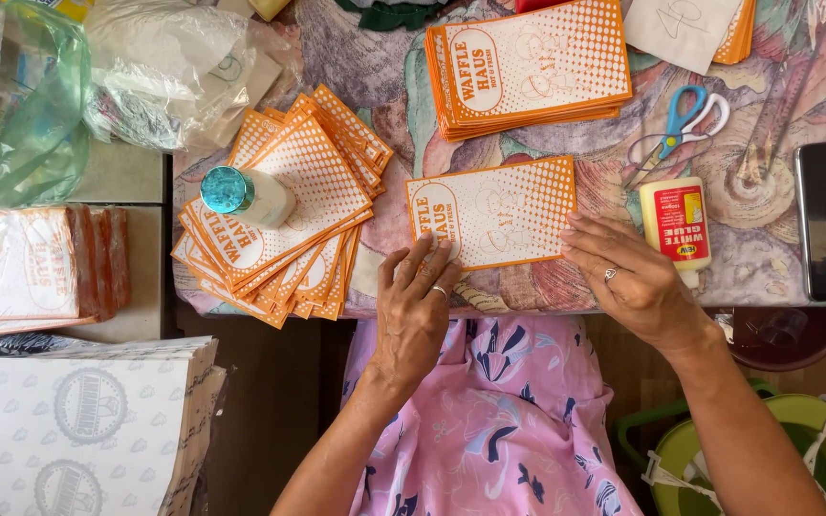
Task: Applying glue to the edges of paper bags and folding them to complete the assembly process.
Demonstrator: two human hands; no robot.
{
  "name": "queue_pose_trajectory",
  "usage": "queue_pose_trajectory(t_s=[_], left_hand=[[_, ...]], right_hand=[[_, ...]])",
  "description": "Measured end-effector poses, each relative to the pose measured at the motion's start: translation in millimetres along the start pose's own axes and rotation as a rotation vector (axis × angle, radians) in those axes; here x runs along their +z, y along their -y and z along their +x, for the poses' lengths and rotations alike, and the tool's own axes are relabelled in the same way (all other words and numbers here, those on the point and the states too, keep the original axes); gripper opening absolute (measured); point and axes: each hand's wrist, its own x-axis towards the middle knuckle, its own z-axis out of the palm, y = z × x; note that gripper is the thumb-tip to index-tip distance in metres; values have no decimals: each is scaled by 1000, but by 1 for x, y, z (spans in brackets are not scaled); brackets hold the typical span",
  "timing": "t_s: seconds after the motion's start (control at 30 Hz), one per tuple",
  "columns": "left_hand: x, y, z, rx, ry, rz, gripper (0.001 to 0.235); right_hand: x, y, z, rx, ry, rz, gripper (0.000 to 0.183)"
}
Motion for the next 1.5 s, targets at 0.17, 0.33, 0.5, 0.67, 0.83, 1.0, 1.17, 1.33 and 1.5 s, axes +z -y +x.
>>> queue_pose_trajectory(t_s=[0.17, 0.33, 0.5, 0.67, 0.83, 1.0, 1.17, 1.33, 1.5], left_hand=[[0, 1, -1, 0, 7, -5, 27], [-3, 3, 1, 6, 20, -9, 24], [-16, 4, 11, 70, -12, -63, 14], [-18, 6, 6, 56, 28, -81, 21], [-13, 0, 12, 37, -21, -100, 20], [13, -30, 59, -97, -211, 9, 24], [110, -50, 91, -205, -2, -23, 41], [115, -39, 76, -313, 108, 107, 80], [55, 6, 50, -379, 56, 244, 59]], right_hand=[[-1, 4, 6, 26, -2, -21, 19], [-8, 5, 21, 75, 8, -35, 18], [-15, -5, 37, 119, 205, -59, 27], [-20, -30, 36, 234, 474, -312, 96], [-25, -36, 38, 294, 576, -317, 106], [-25, -34, 41, 221, 530, -382, 102], [-25, -31, 43, 273, 580, -384, 98], [-25, -34, 40, 305, 590, -403, 104], [-28, -36, 41, 256, 596, -367, 103]])
